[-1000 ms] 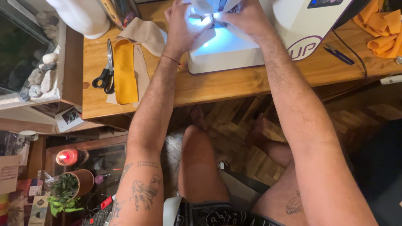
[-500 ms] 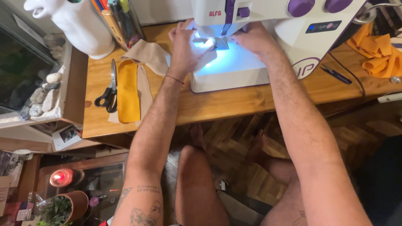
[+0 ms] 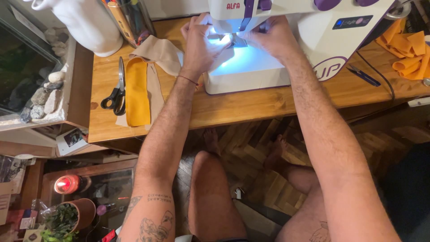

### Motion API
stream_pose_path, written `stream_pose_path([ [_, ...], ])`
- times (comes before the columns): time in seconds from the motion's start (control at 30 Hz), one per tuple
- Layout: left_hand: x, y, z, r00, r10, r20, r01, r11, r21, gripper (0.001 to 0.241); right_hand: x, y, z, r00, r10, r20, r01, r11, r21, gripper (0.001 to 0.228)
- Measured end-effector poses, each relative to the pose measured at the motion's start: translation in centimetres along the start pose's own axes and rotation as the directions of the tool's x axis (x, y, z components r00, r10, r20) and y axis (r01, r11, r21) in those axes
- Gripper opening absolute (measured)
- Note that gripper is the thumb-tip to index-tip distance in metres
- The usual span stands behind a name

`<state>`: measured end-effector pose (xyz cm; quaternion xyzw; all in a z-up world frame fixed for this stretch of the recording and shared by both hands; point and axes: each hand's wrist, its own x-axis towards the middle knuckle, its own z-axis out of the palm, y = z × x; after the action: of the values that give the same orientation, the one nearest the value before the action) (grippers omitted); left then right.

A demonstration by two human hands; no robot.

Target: Threading a sewing machine and preparing fabric strips for sewing

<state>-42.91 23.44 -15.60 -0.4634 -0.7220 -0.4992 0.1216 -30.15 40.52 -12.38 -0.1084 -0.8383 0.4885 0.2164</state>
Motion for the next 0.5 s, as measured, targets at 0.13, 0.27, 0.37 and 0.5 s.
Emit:
stream_pose_path([
  [0.13, 0.0, 0.1, -0.1, 1.0, 0.006, -0.001, -0.006, 1.0, -0.008, 0.016, 0.0, -0.5, 0.3, 0.996, -0.086, 0.023, 0.088, 0.992, -0.086, 0.025],
  [0.27, 0.1, 0.0, 0.0, 0.999, 0.034, -0.023, -0.034, 0.999, -0.009, 0.014, 0.5, -1.1, 0.4, 0.97, 0.214, 0.114, -0.215, 0.977, 0.0, 0.012],
  [0.37, 0.0, -0.2, 0.2, 0.999, 0.028, -0.022, -0.028, 1.0, -0.004, 0.011, 0.7, 0.1, 0.4, 0.972, 0.194, 0.134, -0.203, 0.978, 0.056, 0.017],
  [0.5, 0.2, 0.0, -0.1, 1.0, 0.006, -0.012, -0.006, 1.0, -0.019, 0.015, 0.7, 1.4, 0.1, 0.989, 0.145, 0.015, -0.145, 0.989, 0.003, 0.012],
])
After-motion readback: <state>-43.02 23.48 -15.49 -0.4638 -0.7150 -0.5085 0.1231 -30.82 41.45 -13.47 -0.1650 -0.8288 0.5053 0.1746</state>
